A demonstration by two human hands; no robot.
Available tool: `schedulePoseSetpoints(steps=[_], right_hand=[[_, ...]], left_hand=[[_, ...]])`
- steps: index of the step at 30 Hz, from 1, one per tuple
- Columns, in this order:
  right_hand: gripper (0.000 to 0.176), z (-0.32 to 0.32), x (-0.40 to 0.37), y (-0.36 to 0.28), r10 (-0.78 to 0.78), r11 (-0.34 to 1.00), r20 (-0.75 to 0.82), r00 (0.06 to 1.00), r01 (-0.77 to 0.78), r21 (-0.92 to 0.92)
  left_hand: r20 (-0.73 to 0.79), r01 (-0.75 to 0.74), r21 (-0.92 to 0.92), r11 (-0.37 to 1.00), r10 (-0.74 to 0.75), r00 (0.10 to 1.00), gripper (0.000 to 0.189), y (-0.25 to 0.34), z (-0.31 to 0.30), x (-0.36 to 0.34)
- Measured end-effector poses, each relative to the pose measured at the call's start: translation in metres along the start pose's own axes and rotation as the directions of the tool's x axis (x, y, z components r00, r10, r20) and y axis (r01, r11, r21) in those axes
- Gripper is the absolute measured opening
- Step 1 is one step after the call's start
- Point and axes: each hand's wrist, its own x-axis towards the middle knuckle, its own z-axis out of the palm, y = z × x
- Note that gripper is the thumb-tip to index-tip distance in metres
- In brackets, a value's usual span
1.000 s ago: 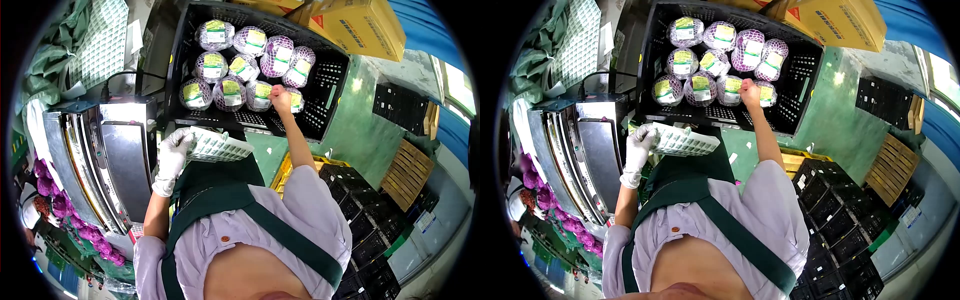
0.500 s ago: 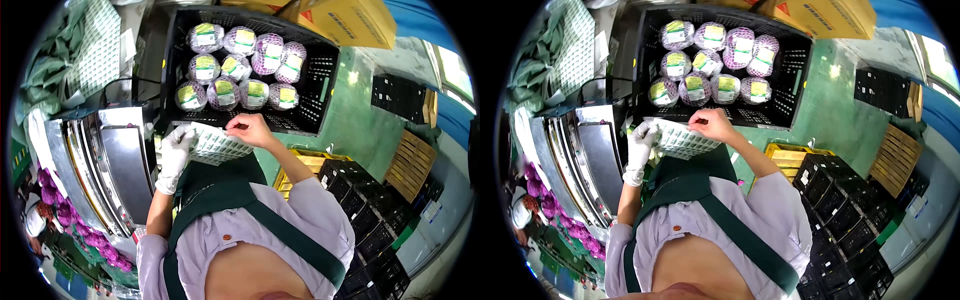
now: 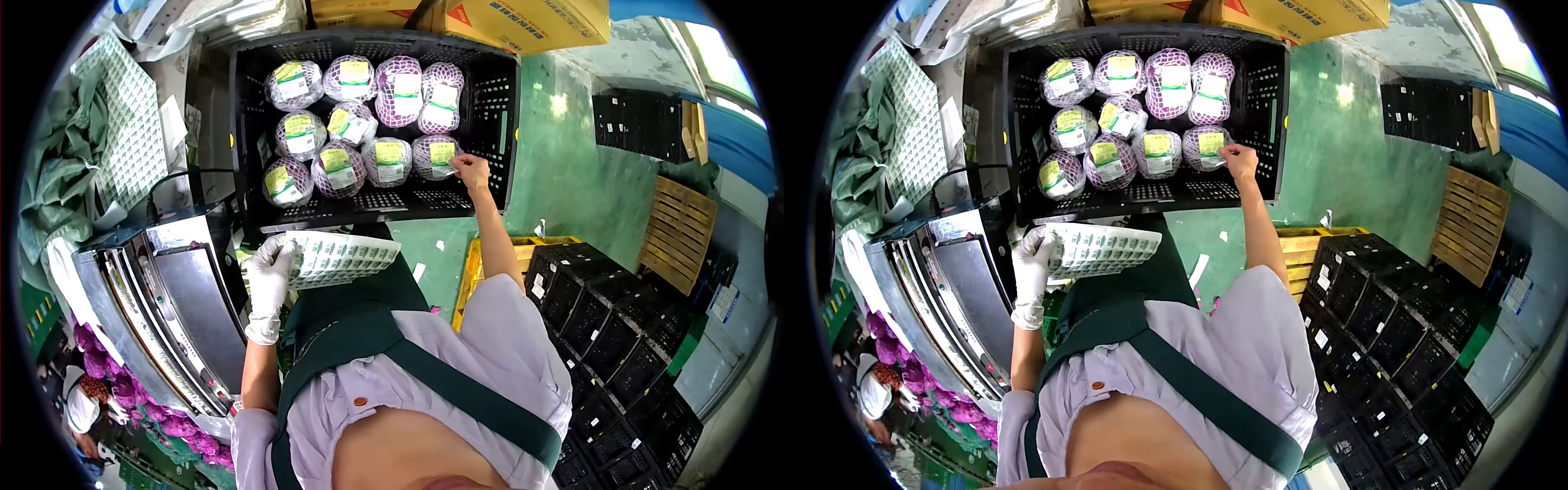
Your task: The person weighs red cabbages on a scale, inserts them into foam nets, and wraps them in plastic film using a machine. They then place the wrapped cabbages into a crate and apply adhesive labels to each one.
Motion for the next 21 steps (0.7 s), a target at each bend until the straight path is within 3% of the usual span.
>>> schedulePoseSetpoints(steps=[1, 3, 7, 9, 10, 11, 12, 13, 15, 17, 21], right_hand=[[0.016, 0.002, 0.006, 0.008, 0.001, 1.0, 0.001, 1.0, -0.001, 0.002], [0.016, 0.006, 0.013, 0.02, -0.271, 0.943, -0.064, 0.961, 0.251, -0.217], [0.019, 0.004, 0.01, 0.02, -0.228, 0.969, -0.113, 0.967, 0.214, -0.122], [0.021, 0.003, 0.013, 0.023, 0.076, 0.941, -0.1, 0.992, -0.038, 0.336], [0.026, -0.002, 0.016, 0.024, 0.084, 0.974, -0.092, 0.992, -0.062, 0.217], [0.026, -0.004, 0.012, 0.023, 0.074, 0.974, -0.091, 0.993, -0.053, 0.22], [0.025, -0.006, 0.008, 0.022, -0.151, 0.988, -0.173, 0.973, 0.145, -0.045], [0.024, -0.008, 0.003, 0.022, -0.38, 0.897, -0.194, 0.904, 0.309, -0.317], [0.022, -0.019, -0.022, 0.014, -0.354, 0.924, -0.178, 0.918, 0.314, -0.219], [0.021, -0.036, -0.063, 0.005, -0.3, 0.94, -0.131, 0.945, 0.317, 0.128], [0.019, -0.089, -0.101, 0.022, -0.286, 0.909, -0.013, 0.958, 0.276, 0.311]], left_hand=[[-0.001, 0.002, 0.016, 1.0, -0.002, 1.0, 0.012, 0.0, 0.0, 0.0], [-0.005, 0.001, 0.031, 1.0, -0.001, 1.0, 0.012, -0.002, 0.002, -0.002], [0.001, -0.032, 0.009, 0.999, 0.032, 0.999, 0.011, -0.005, 0.005, -0.009], [0.005, -0.046, 0.012, 0.999, 0.046, 0.999, 0.011, -0.006, 0.007, -0.012], [0.005, -0.083, 0.005, 0.997, 0.083, 0.997, 0.01, -0.006, 0.007, -0.013], [0.004, -0.117, 0.001, 0.993, 0.117, 0.993, 0.01, -0.006, 0.007, -0.016], [-0.007, -0.113, 0.018, 0.993, 0.113, 0.994, 0.011, -0.001, 0.005, -0.019], [-0.018, -0.142, 0.003, 0.99, 0.142, 0.99, 0.012, 0.002, 0.004, -0.02], [-0.026, -0.176, 0.054, 0.983, 0.177, 0.984, 0.014, 0.013, -0.004, -0.017], [-0.097, -0.183, 0.011, 0.983, 0.183, 0.978, 0.019, 0.025, -0.012, -0.01], [-0.324, -0.355, -0.231, 0.906, 0.273, 0.906, 0.016, 0.052, -0.043, 0.033]])
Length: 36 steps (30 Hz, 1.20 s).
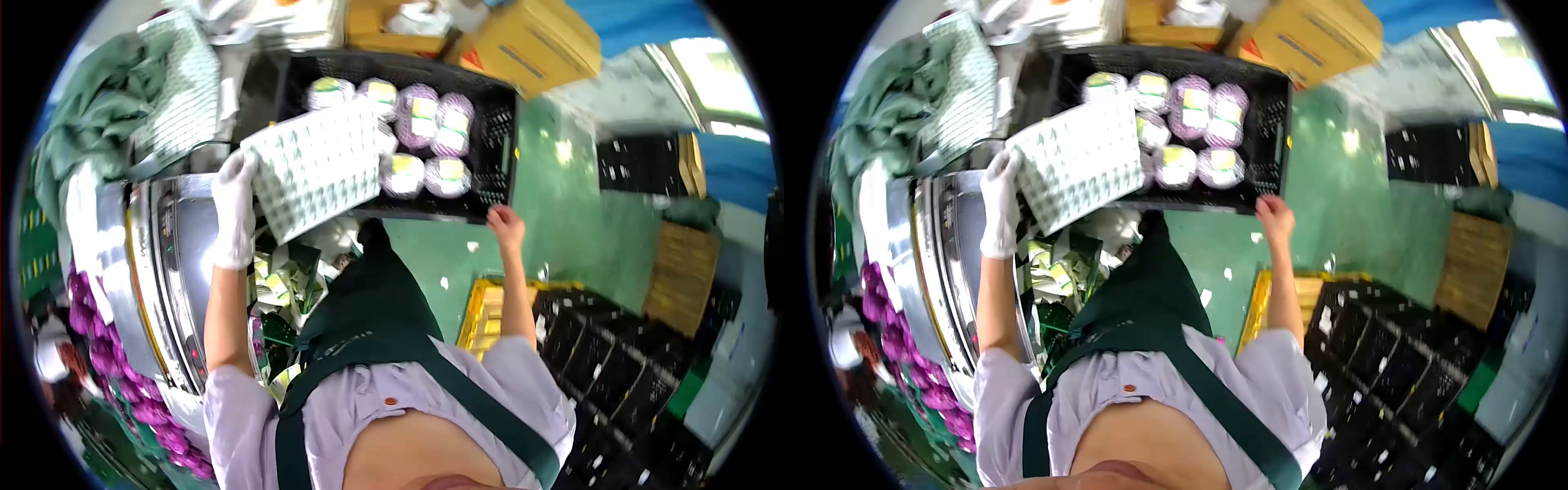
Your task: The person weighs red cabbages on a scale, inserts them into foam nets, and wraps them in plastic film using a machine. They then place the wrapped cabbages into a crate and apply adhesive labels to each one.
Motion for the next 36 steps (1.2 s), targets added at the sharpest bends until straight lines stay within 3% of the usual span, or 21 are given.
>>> schedulePoseSetpoints(steps=[6, 11, 12, 14, 16, 18, 19, 20, 22, 23, 24, 25, 26, 27, 28, 29, 30, 31, 32, 33, 36], right_hand=[[0.02, -0.053, 0.01, -0.005, 0.049, 0.996, 0.029, 0.998, -0.047, -0.071], [0.019, -0.076, 0.047, -0.011, 0.06, 0.994, 0.056, 0.997, -0.055, -0.096], [0.02, -0.082, 0.057, -0.009, 0.08, 0.992, 0.057, 0.995, -0.074, -0.106], [0.02, -0.094, 0.082, -0.001, 0.101, 0.989, 0.072, 0.992, -0.092, -0.117], [0.02, -0.103, 0.108, 0.012, 0.063, 0.97, -0.014, 0.998, -0.064, -0.233], [0.025, -0.102, 0.132, 0.025, 0.106, 0.964, -0.015, 0.994, -0.107, -0.243], [0.029, -0.095, 0.147, 0.031, 0.022, 0.954, -0.024, 0.999, -0.028, -0.297], [0.033, -0.085, 0.163, 0.037, -0.066, 0.934, -0.031, 0.997, 0.051, -0.352], [0.041, -0.058, 0.192, 0.068, 0.05, 0.979, -0.03, 0.998, -0.055, -0.198], [0.047, -0.034, 0.178, 0.027, 0.17, 0.983, 0.059, 0.984, -0.173, 0.056], [0.047, -0.021, 0.191, 0.048, 0.118, 0.993, 0.077, 0.99, -0.115, -0.033], [0.041, 0.002, 0.164, -0.024, 0.284, 0.958, 0.116, 0.952, -0.286, 0.006], [0.034, 0.013, 0.158, -0.028, 0.257, 0.966, 0.021, 0.966, -0.256, -0.039], [0.032, 0.019, 0.16, -0.023, 0.244, 0.966, -0.052, 0.968, -0.248, -0.071], [0.033, 0.023, 0.166, -0.016, 0.307, 0.935, -0.095, 0.947, -0.319, -0.154], [0.035, 0.019, 0.164, -0.03, 0.333, 0.938, -0.044, 0.942, -0.336, -0.091], [0.037, 0.018, 0.17, -0.018, 0.313, 0.939, -0.051, 0.948, -0.317, -0.134], [0.04, 0.021, 0.174, -0.011, 0.373, 0.928, 0.033, 0.927, -0.373, -0.013], [0.042, 0.022, 0.179, -0.002, 0.355, 0.934, 0.061, 0.933, -0.357, 0.013], [0.043, 0.017, 0.18, -0.015, 0.388, 0.922, 0.038, 0.921, -0.386, -0.036], [0.045, 0.02, 0.177, -0.022, 0.408, 0.905, -0.024, 0.913, -0.407, -0.12]], left_hand=[[-0.246, -0.128, -0.349, 0.928, 0.041, 0.968, 0.014, 0.019, -0.047, 0.116], [-0.706, -0.284, -0.133, 0.95, 0.111, 0.7, 0.014, 0.029, -0.104, 0.189], [-0.689, -0.299, 0.062, 0.952, 0.257, 0.677, 0.023, 0.02, -0.123, 0.201], [-0.832, 0.308, 0.533, 0.788, 0.422, 0.36, 0.032, 0.034, -0.119, 0.199], [-0.594, 0.226, 0.804, 0.55, 0.76, 0.265, 0.039, 0.031, -0.101, 0.196], [-0.419, -0.03, 0.834, 0.552, 0.667, 0.617, 0.035, 0.033, -0.063, 0.183], [-0.395, 0.024, 0.823, 0.567, 0.542, 0.741, 0.033, 0.027, -0.034, 0.178], [-0.362, 0.078, 0.815, 0.575, 0.399, 0.842, 0.031, 0.016, -0.009, 0.174], [-0.095, -0.131, 0.808, 0.574, 0.347, 0.933, 0.033, -0.028, 0.023, 0.169], [-0.091, -0.083, 0.813, 0.576, 0.267, 0.959, 0.035, -0.042, 0.037, 0.161], [-0.061, -0.057, 0.821, 0.568, 0.188, 0.98, 0.037, -0.056, 0.049, 0.156], [0.137, -0.239, 0.844, 0.48, 0.239, 0.961, 0.041, -0.069, 0.052, 0.152], [-0.014, 0.157, 0.706, 0.691, -0.207, 0.978, 0.044, -0.059, 0.071, 0.144], [0.117, -0.091, 0.437, 0.895, 0.043, 0.992, 0.042, -0.148, 0.036, 0.186], [0.125, -0.157, 0.519, 0.841, 0.107, 0.986, 0.043, -0.183, 0.019, 0.213], [-0.038, 0.179, 0.629, 0.757, -0.2, 0.979, 0.05, -0.128, 0.047, 0.189], [-0.119, 0.189, 0.51, 0.839, -0.149, 0.982, 0.044, -0.138, 0.043, 0.192], [-0.102, 0.207, 0.705, 0.679, -0.191, 0.976, 0.03, -0.162, 0.016, 0.224], [-0.031, 0.149, 0.715, 0.683, -0.181, 0.983, 0.019, -0.215, -0.024, 0.274], [0.049, 0.331, 0.374, 0.866, -0.375, 0.926, 0.024, -0.169, 0.005, 0.234], [-0.06, 0.412, 0.301, 0.86, -0.414, 0.908, 0.034, -0.155, 0.022, 0.229]])
